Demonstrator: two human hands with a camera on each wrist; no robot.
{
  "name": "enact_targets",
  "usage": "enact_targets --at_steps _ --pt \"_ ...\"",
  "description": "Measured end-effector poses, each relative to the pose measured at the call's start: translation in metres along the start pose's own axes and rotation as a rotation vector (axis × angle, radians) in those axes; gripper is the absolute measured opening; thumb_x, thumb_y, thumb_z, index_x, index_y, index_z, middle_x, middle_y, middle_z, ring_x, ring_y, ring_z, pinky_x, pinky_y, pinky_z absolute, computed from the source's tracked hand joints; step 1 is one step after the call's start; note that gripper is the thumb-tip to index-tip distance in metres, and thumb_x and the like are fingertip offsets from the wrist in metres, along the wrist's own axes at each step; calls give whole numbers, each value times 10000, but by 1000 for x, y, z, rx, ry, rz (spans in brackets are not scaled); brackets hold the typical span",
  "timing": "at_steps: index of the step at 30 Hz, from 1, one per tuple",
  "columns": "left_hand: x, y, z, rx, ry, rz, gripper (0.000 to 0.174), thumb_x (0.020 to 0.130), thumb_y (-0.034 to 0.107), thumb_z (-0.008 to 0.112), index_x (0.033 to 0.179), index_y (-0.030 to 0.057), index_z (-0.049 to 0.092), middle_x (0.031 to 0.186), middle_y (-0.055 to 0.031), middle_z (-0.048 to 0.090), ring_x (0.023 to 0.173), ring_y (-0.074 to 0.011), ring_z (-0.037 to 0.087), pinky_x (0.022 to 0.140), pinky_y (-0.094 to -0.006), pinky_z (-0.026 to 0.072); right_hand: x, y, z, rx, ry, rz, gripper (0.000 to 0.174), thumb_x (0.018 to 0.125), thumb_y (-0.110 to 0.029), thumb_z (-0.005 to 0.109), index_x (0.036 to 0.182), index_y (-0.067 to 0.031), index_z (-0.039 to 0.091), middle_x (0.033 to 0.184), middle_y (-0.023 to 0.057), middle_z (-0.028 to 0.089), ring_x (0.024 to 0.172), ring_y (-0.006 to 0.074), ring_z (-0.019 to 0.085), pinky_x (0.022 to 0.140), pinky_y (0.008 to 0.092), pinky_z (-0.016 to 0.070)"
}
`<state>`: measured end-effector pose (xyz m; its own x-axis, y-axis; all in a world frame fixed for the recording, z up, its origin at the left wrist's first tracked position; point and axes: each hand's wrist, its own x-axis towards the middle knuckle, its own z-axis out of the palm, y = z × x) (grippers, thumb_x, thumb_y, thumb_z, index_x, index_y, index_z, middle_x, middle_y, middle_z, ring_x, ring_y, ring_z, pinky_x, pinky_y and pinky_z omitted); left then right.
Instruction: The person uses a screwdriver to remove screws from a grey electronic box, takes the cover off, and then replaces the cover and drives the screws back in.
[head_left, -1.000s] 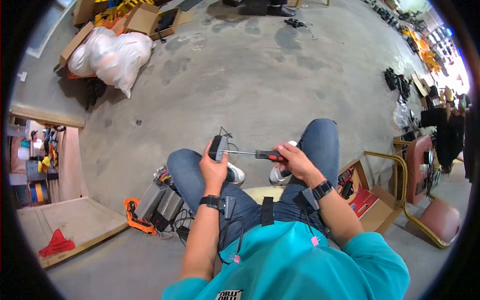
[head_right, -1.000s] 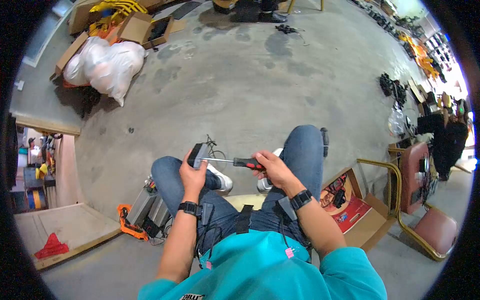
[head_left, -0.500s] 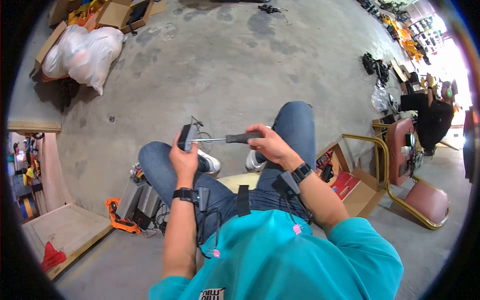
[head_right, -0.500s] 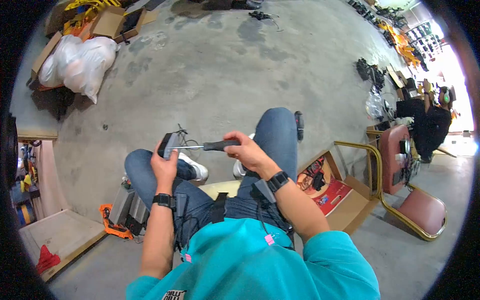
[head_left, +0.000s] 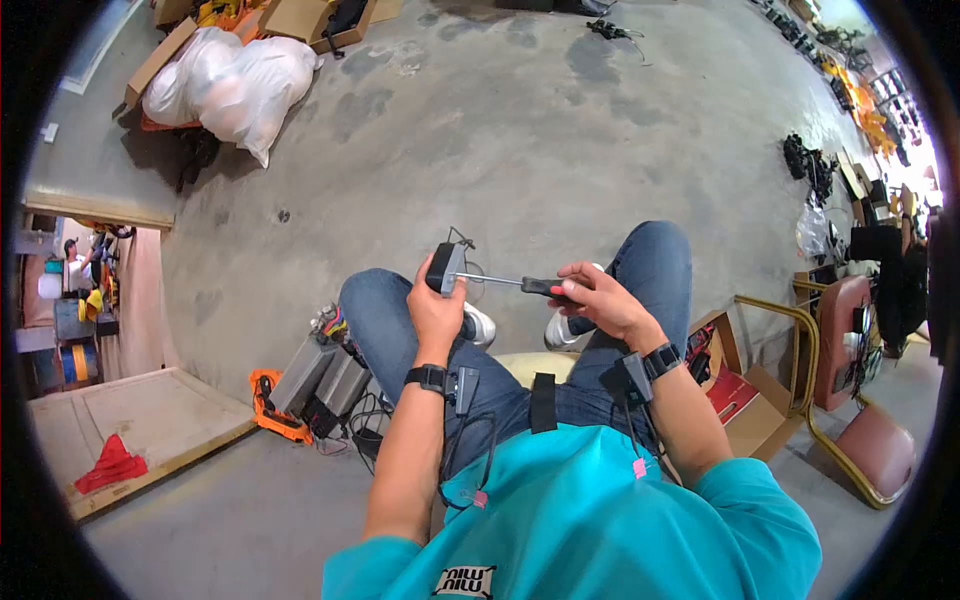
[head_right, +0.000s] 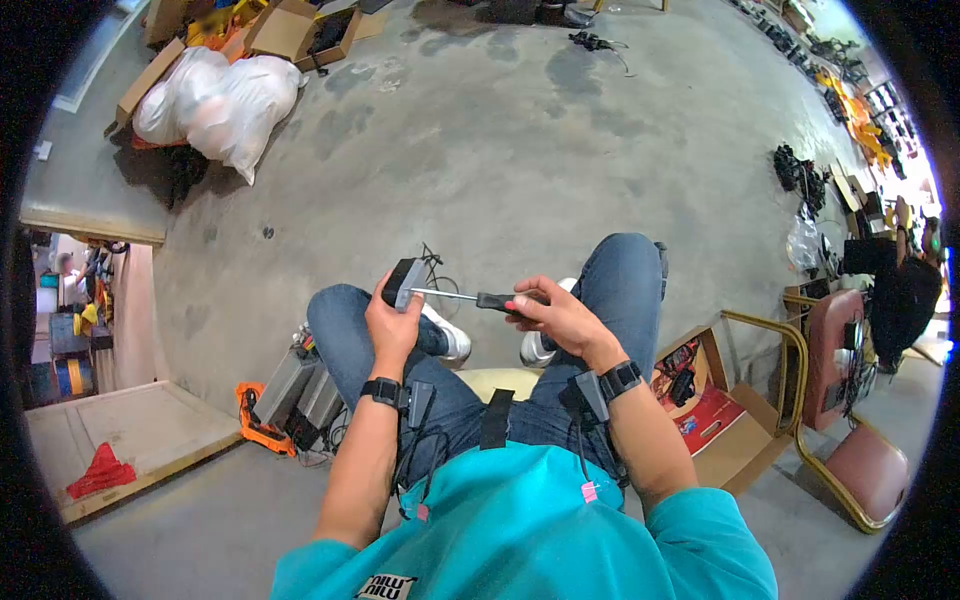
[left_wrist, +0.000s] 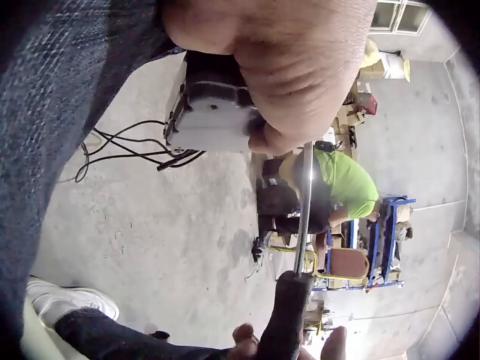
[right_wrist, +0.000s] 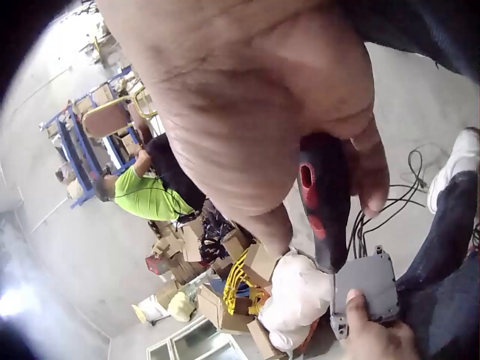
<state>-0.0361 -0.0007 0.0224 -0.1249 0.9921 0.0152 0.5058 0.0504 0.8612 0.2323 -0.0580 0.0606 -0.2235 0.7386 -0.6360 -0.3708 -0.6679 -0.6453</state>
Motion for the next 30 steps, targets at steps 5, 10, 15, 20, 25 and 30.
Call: enact_targets --at_steps 5,10,15,20,25,30 --pt "0 0 2 -34 -4 72 544 737 78 747 1235 -58 574 1051 -213 699 971 -275 697 870 -344 524 15 18 -19 -87 -51 -22 304 957 -186 631 1214 -69 519 1110 77 567 910 141 597 781 295 484" --pt "0 1 3 -26 5 43 553 738 75 745 1243 -61 566 1061 -212 698 979 -273 696 870 -346 526 9 10 -10 -117 -41 -212 291 982 -237 601 1200 -59 527 1097 64 555 817 126 591 707 273 498" --pt "-1 4 1 -11 1 16 533 741 97 753 1230 -35 587 1076 -208 696 994 -283 688 889 -356 520 5 7 -5 -181 -15 -33 244 964 -176 617 1163 -48 559 957 44 587 765 107 567 683 251 488" --pt "0 3 2 -83 -29 -21 535 745 91 753 1236 -40 585 1090 -206 694 1008 -267 684 886 -347 520 8 9 -12 -210 -29 -87 220 976 -193 597 1145 -52 598 973 20 607 824 107 605 696 253 476" --pt "-1 2 1 -43 -1 21 520 755 81 751 1233 -41 586 1096 -203 693 1014 -262 682 888 -346 519 2 6 -15 -129 -39 -55 213 977 -185 592 1143 -51 602 980 25 619 819 109 601 695 257 486" --pt "0 2 1 -4 -11 23 521 756 83 753 1233 -41 584 1096 -204 692 1019 -277 681 894 -354 517 -2 -1 -9 192 -99 -18 204 956 -148 608 1125 -41 567 950 48 613 784 138 593 721 289 524"
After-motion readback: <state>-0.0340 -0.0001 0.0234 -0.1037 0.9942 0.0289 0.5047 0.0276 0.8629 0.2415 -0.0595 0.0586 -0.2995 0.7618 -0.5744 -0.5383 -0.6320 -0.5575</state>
